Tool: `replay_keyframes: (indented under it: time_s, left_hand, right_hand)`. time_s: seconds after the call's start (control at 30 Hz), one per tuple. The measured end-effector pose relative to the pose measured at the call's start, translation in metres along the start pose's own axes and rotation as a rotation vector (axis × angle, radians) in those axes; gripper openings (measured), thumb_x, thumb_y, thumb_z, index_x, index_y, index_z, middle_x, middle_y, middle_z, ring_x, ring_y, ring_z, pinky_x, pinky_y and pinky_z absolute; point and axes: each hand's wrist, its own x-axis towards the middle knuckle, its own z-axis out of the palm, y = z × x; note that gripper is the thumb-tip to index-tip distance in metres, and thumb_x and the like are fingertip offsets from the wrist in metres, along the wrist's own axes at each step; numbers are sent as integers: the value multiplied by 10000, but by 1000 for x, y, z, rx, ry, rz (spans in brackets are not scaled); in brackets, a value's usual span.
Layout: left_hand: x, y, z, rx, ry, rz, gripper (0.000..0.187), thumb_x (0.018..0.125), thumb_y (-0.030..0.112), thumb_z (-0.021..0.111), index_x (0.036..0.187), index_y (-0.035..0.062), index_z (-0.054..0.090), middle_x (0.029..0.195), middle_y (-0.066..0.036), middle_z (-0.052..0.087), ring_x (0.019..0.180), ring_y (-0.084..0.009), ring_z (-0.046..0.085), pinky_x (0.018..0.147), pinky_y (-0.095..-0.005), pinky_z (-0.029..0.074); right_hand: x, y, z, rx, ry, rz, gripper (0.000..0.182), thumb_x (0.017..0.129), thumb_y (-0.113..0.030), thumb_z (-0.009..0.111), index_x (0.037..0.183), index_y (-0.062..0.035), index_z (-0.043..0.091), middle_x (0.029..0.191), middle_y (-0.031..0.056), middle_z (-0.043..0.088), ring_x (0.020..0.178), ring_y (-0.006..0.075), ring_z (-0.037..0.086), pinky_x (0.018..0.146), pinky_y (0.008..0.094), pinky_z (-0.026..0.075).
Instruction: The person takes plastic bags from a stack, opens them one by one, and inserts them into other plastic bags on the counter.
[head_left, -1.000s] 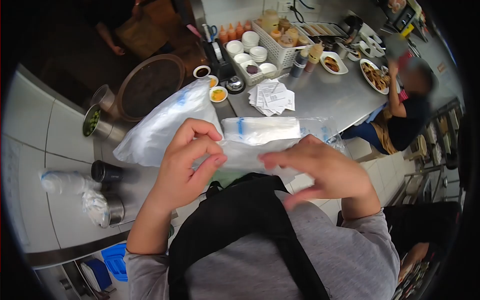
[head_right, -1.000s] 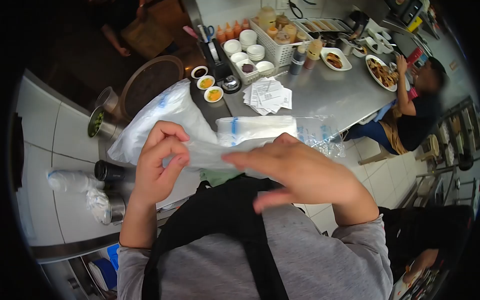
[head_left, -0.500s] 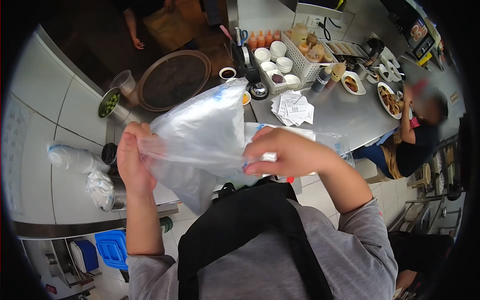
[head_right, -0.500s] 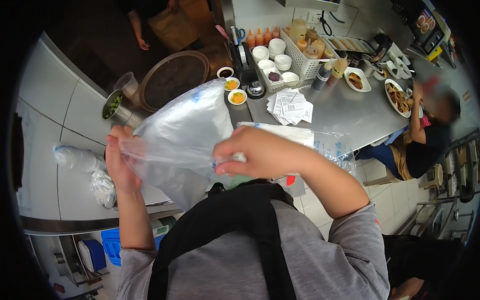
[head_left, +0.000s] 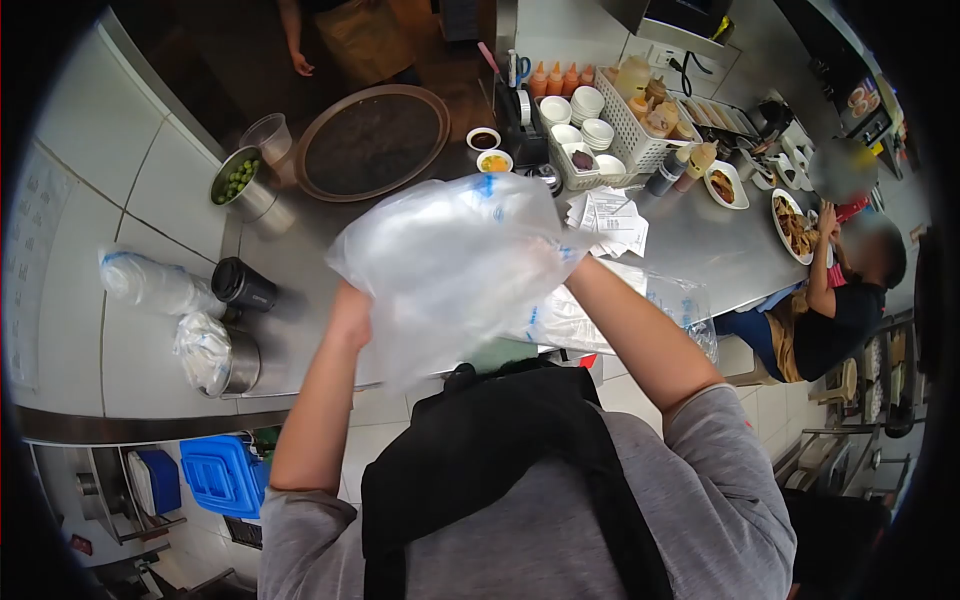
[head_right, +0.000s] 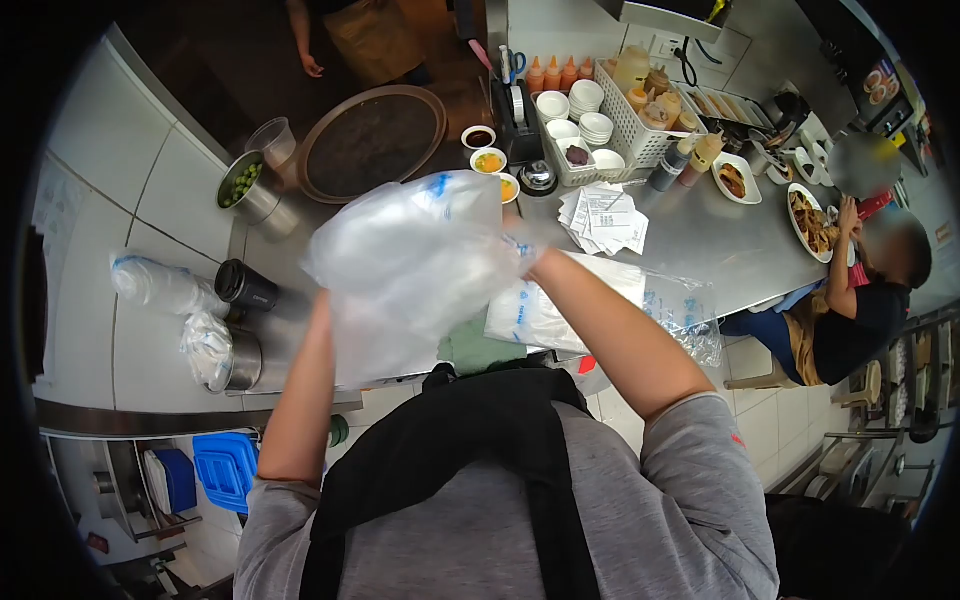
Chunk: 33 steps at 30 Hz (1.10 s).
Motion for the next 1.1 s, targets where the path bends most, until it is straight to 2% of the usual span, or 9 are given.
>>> replay_keyframes:
  time_s: [0.07,0.13,0.17,0.33,0.5,0.57,0.77,0.87,1.1]
  left_hand:
    - [4,-47,-4,224,-36,241,407,940,198,541,1306,33,474,1198,-82,583,1059,-200,588,881,-352,508]
    - [4,-55,0,-448,97,-409,444,947,235,529,1340,46,445,1287,-106,536,1121,-234,557,906,-373,493]
    - [2,-59,-2,-450,98,-416,444,947,235,529,1340,46,445,1287,-106,536,1121,-234,557,906,-373,493]
    - [-24,-20,8,-921,-53,-239,430,944,259,526,1321,66,450,1339,-99,488,1226,-259,469,1027,-421,388]
    - [-57,-28,44,-967,138,-152,379,939,175,531,1292,55,468,1317,-83,502,1244,-254,449,1046,-444,353]
    - [-66,-31,58,-969,204,-96,360,933,142,536,1277,48,484,1295,-78,522,1233,-253,459,1040,-448,355]
    - [-79,-72,77,-171,242,-125,222,841,-47,546,1026,31,640,1114,-82,591,904,-179,609,824,-288,476]
    - [-65,-73,82,100,291,9,73,786,-28,569,823,1,626,870,-88,552,757,-182,545,658,-298,454]
    - [-59,-81,77,155,364,98,92,715,-62,556,773,1,590,783,-97,484,668,-202,501,585,-295,410]
  right_hand:
    - [-31,-21,40,-182,174,77,272,895,-181,577,1152,-90,585,969,48,639,821,150,617,687,329,501]
    - [-37,-22,44,-331,334,189,323,898,-155,579,1206,-64,547,1057,68,640,871,182,636,729,368,527]
    - [-36,-21,38,-329,336,196,323,898,-155,579,1206,-64,547,1057,68,640,871,182,636,729,368,527]
    - [-49,-23,22,237,202,156,345,889,-74,553,1231,-62,510,1117,78,627,934,188,630,760,352,496]
    - [-65,10,32,325,217,-2,330,874,-29,542,1197,-87,502,1130,52,608,1003,157,582,879,336,441]
    - [-67,31,40,179,326,-222,393,950,-174,534,1317,-73,440,1293,60,518,1177,203,503,993,391,412]
    - [-67,46,93,48,432,-330,483,917,-61,546,1359,-71,348,1299,66,483,1177,206,482,947,357,422]
    - [-52,80,62,-418,523,-321,294,892,-37,547,1124,-58,367,978,58,451,815,151,520,679,285,455]
    - [-50,79,41,-741,526,-250,412,832,-10,587,1178,-22,364,1000,123,469,807,200,540,701,313,460]
